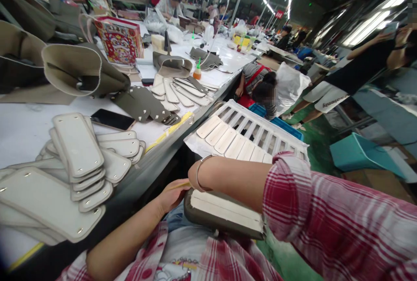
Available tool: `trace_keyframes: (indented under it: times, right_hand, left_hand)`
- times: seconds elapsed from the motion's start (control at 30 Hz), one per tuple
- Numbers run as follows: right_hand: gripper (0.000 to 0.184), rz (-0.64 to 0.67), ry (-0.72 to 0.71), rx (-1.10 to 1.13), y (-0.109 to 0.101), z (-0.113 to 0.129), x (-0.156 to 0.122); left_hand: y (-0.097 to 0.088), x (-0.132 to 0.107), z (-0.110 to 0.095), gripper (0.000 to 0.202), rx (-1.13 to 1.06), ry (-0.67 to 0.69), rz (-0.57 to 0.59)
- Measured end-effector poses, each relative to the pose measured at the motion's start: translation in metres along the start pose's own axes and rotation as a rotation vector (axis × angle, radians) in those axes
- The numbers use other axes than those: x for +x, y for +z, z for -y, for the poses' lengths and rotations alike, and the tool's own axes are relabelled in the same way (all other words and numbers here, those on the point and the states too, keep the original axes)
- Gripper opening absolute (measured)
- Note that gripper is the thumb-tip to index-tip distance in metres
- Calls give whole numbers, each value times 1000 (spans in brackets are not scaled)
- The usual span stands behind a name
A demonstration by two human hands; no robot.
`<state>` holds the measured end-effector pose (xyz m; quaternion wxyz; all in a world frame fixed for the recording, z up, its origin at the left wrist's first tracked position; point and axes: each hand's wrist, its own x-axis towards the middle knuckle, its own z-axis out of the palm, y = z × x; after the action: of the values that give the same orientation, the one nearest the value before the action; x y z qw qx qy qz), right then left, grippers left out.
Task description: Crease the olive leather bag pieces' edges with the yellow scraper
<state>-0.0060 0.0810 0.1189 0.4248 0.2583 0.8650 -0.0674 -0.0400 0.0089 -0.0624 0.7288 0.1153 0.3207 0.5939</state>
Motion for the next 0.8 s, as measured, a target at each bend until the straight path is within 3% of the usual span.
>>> trace_keyframes:
  times: [0.13,0.3,0.4,0.47,0.57,0.67,0.8]
  right_hand:
    - [18,-2,35,-48,14,-21,-7]
    - [34,-100,101,122,57,-43,-29]
    - [34,-110,110,371,80,-50,-40]
    - [43,-85,110,635,89,-57,-44]
    - [54,-212,85,983,97,-70,-42]
    - [46,-322,-24,1107,99,-76,-33]
    - [25,-319,-86,1086,92,-68,-13]
  left_hand:
    - [0,-1,-4,19,33,-1,-37]
    - [-1,-1,-10,27,86,-24,90]
    - [-4,-1,-11,32,144,-25,202]
    - [-6,-1,-11,36,165,-27,237]
    - [-8,0,-13,37,169,-20,270]
    - [-4,0,-14,37,189,-25,261]
    - [2,-1,-6,36,250,-19,220]
